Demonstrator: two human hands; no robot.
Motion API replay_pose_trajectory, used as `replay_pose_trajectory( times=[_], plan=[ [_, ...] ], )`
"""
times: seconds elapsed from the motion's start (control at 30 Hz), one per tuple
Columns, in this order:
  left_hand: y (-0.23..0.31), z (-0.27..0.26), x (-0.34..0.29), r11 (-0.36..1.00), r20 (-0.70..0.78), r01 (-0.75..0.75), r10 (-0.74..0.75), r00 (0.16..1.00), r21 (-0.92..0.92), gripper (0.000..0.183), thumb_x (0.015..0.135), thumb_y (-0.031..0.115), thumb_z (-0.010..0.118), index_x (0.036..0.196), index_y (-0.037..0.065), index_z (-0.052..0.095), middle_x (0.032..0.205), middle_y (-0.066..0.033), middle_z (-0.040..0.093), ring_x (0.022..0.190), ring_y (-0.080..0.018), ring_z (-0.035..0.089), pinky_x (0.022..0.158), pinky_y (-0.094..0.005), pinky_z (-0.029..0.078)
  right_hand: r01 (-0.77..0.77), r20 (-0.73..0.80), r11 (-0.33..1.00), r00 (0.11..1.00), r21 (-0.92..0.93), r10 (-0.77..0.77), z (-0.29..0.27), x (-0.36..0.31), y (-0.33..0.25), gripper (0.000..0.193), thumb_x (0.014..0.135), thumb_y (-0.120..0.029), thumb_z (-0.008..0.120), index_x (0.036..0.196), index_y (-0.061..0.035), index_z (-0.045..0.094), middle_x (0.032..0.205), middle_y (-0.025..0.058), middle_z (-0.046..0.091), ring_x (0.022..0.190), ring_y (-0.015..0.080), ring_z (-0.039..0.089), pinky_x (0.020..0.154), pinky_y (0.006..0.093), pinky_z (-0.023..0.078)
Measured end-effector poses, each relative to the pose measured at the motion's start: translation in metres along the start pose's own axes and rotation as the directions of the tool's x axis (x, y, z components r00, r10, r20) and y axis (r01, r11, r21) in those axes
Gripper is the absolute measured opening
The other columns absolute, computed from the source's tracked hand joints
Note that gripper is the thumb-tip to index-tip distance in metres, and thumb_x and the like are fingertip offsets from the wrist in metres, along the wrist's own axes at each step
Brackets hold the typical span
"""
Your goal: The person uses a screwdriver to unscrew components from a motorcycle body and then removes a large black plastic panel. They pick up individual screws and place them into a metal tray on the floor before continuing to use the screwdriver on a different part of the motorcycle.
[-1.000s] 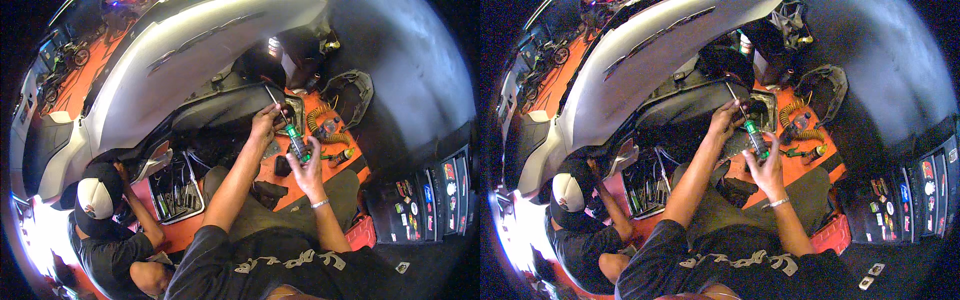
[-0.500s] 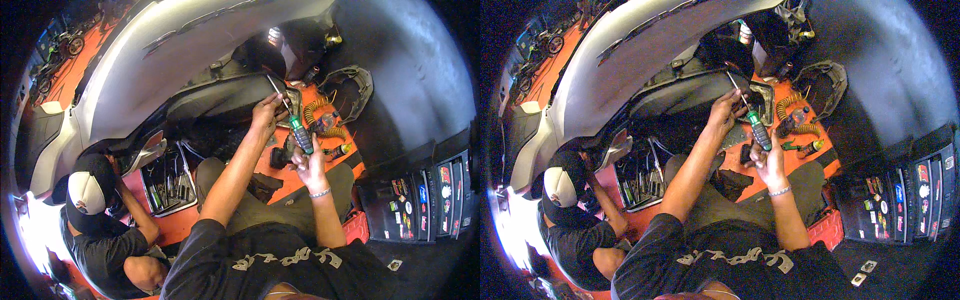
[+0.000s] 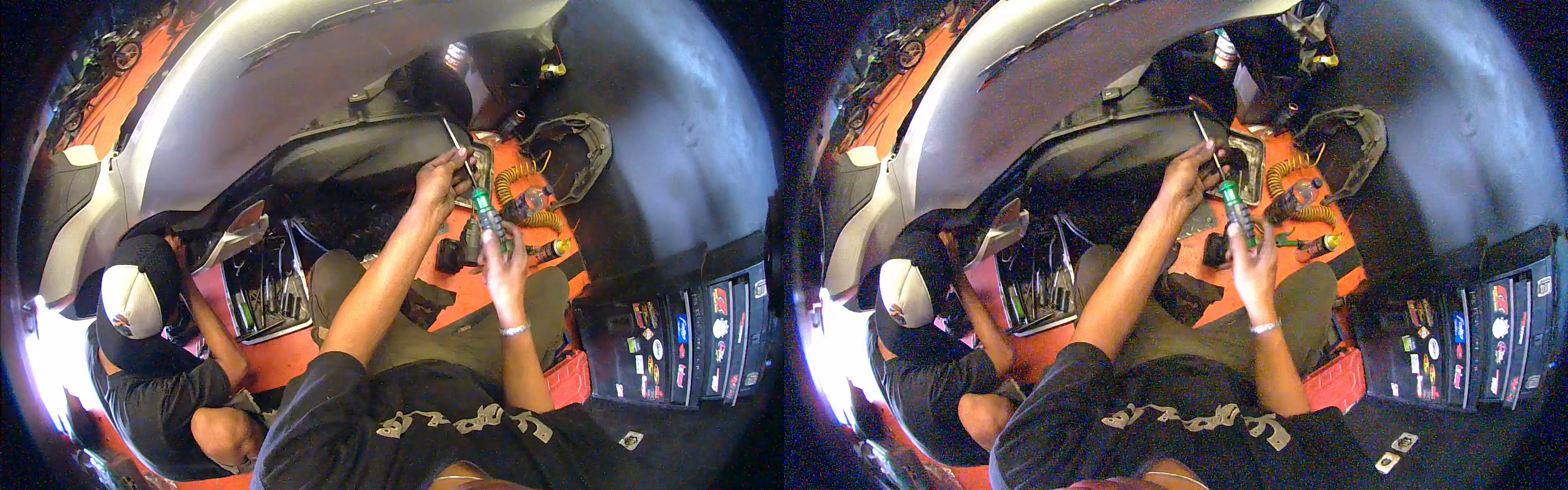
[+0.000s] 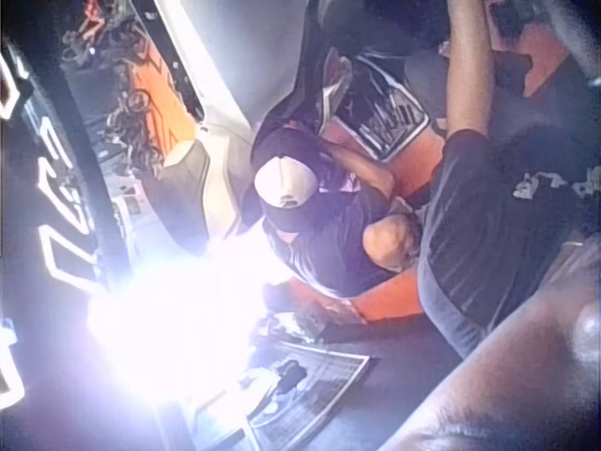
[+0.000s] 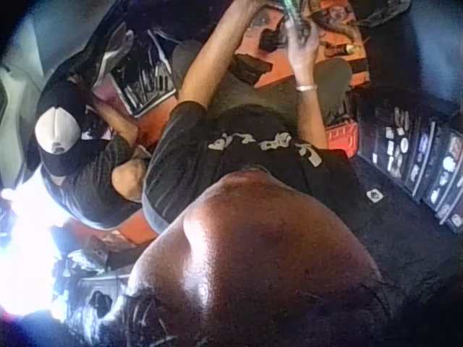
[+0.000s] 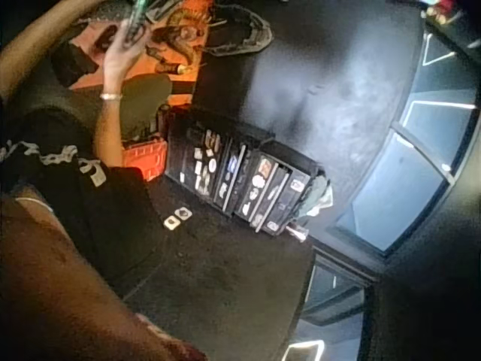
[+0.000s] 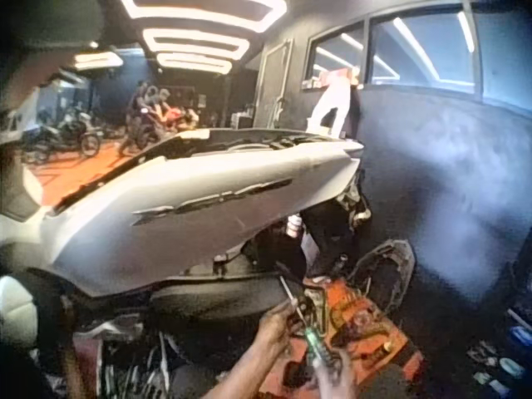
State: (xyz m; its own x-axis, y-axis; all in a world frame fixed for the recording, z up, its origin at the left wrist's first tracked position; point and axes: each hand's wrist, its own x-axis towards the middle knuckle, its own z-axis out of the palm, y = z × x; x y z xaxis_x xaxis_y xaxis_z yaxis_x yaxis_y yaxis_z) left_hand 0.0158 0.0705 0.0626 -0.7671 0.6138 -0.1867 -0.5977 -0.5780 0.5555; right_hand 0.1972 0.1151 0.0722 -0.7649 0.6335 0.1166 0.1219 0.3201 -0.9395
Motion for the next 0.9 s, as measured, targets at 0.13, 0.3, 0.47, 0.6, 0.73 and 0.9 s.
replay_pose_trajectory(
  times=[0.13,0.3,0.47,0.6,0.73,0.9],
  plan=[
    [-0.003,-0.008,0.002,1.0,-0.011,-0.023,0.023,1.0,-0.011,0.026,0.092,0.015,0.055,0.115,0.002,0.055,0.105,-0.0071,0.061,0.097,-0.0177,0.059,0.081,-0.0389,0.055,-0.627,0.593,0.318,0.778,0.711,0.209,-0.008,0.001,-0.011,0.044,0.096,-0.042,0.044,0.115,-0.0029,0.051,0.065,0.0001,0.05,0.044,0.0082,0.044,0.042,0.0243,0.045],
    [0.002,0.004,-0.005,1.0,0.006,-0.011,0.011,1.0,-0.014,0.028,0.093,0.014,0.053,0.118,0.002,0.053,0.112,-0.0076,0.06,0.101,-0.0177,0.058,0.084,-0.0399,0.054,0.159,-0.05,0.987,0.986,-0.035,-0.16,0.0,0.0,0.005,0.036,0.093,-0.035,0.052,0.108,-0.0022,0.051,0.061,-0.0003,0.048,0.044,0.0093,0.048,0.04,0.0231,0.043],
    [-0.003,-0.006,0.0,1.0,0.027,-0.015,0.014,1.0,0.024,0.028,0.095,0.015,0.051,0.119,0.002,0.053,0.112,-0.0071,0.059,0.101,-0.0164,0.058,0.087,-0.0376,0.051,-0.529,0.397,0.457,0.845,0.715,0.358,-0.004,0.004,-0.011,0.048,0.094,-0.047,0.047,0.109,-0.0014,0.052,0.067,0.0038,0.056,0.044,0.0098,0.046,0.04,0.0221,0.04],
    [0.002,-0.002,-0.003,0.999,0.03,-0.019,0.02,0.999,-0.043,0.028,0.095,0.015,0.049,0.119,0.0,0.052,0.114,-0.0083,0.058,0.103,-0.0175,0.056,0.089,-0.037,0.05,0.316,-0.032,0.846,0.931,-0.43,-0.364,0.003,0.0,-0.015,0.047,0.085,-0.022,0.066,0.121,0.0033,0.049,0.075,0.011,0.061,0.05,0.0119,0.052,0.046,0.028,0.042],
    [0.0,-0.001,-0.001,0.996,0.052,-0.026,0.031,0.998,-0.082,0.03,0.093,0.015,0.053,0.119,0.0,0.052,0.116,-0.0089,0.058,0.106,-0.0189,0.056,0.089,-0.0378,0.051,-0.535,0.554,0.601,0.814,0.594,0.177,-0.011,0.014,0.003,0.053,0.095,-0.05,0.041,0.107,0.0001,0.055,0.052,-0.0009,0.044,0.039,0.007,0.038,0.04,0.0245,0.035],
    [-0.001,-0.002,-0.004,0.996,0.053,-0.024,0.029,0.998,-0.083,0.035,0.092,0.016,0.056,0.122,-0.001,0.049,0.114,-0.0092,0.058,0.105,-0.0192,0.056,0.089,-0.0384,0.051,0.385,-0.076,0.917,0.916,-0.1,-0.393,0.009,0.003,-0.003,0.042,0.091,-0.027,0.06,0.119,0.0003,0.047,0.085,0.0076,0.06,0.052,0.0161,0.056,0.057,0.032,0.051]
  ],
)
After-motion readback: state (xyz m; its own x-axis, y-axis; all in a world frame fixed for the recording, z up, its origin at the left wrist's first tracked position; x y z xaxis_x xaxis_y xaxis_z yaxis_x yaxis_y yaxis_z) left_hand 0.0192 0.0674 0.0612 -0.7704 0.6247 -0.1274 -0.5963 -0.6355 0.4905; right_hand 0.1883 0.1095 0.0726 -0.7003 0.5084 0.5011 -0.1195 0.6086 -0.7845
